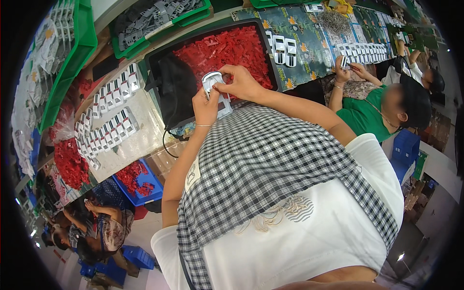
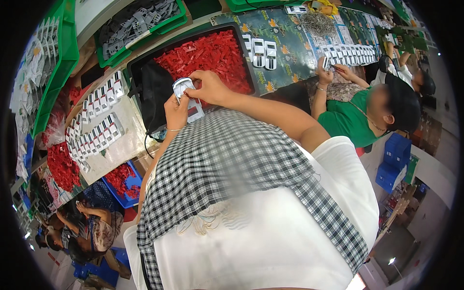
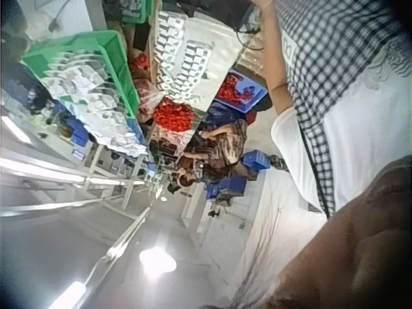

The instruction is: The person assembles toy cars by picking up car shells, taking red plastic pieces from a tray, and inserting the plastic pieces into the car shells by hand.

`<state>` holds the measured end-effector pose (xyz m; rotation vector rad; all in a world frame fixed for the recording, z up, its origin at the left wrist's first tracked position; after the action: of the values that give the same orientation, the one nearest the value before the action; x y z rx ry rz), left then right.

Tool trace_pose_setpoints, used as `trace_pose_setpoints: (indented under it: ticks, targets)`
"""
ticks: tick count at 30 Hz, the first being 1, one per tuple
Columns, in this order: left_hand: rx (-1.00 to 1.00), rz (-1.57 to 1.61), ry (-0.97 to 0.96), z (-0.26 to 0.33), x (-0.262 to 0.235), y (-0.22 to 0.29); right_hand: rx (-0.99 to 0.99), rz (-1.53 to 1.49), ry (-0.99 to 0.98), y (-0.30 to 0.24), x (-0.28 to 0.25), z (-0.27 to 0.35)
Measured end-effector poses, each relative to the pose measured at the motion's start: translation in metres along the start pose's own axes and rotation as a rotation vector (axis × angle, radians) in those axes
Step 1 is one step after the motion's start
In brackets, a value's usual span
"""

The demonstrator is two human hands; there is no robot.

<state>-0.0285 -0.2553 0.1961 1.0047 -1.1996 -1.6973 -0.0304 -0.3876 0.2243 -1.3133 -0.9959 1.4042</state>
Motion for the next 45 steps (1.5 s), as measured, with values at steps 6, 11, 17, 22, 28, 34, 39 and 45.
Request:
trace_pose_setpoints:
  ticks: [6,11,17,22,28,34,39,45]
  targets:
    - [0.048,-0.073,0.192,-0.025,-0.087,-0.050,0.058,-0.053,-0.124,0.031,0.006,0.001]
    - [-0.047,-0.615,0.462,-0.052,-0.247,-0.112,0.136,0.618,0.016,0.115,-0.066,0.032]
    - [-0.122,-1.309,0.610,-0.026,-0.311,-0.219,0.177,0.630,0.854,0.157,-0.190,0.055]
    - [-0.143,-1.324,0.719,-0.025,-0.295,-0.233,0.778,0.529,0.965,0.266,-0.229,0.079]
    - [0.141,-1.137,0.829,-0.035,-0.260,-0.142,0.821,-0.030,0.950,0.310,-0.257,0.082]
    - [0.503,-0.933,0.385,-0.027,-0.114,0.008,0.359,-0.253,0.788,0.196,-0.213,0.071]
    - [0.783,-0.725,-0.262,-0.008,0.040,0.057,0.429,-0.378,-0.007,0.114,-0.081,0.053]
    - [0.825,-0.954,-0.424,0.003,0.078,0.028,0.314,-0.457,-0.422,0.090,-0.014,0.043]
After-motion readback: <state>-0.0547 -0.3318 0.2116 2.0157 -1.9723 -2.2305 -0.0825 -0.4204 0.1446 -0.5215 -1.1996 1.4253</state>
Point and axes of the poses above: each hand's wrist, its own z-axis away from the middle knuckle, its own x-axis out of the palm, y = z × x, the point moved 8 cm from there along -z, towards the middle knuckle, and after that the axes turned 4 degrees about -z, right-handed, at the moved point
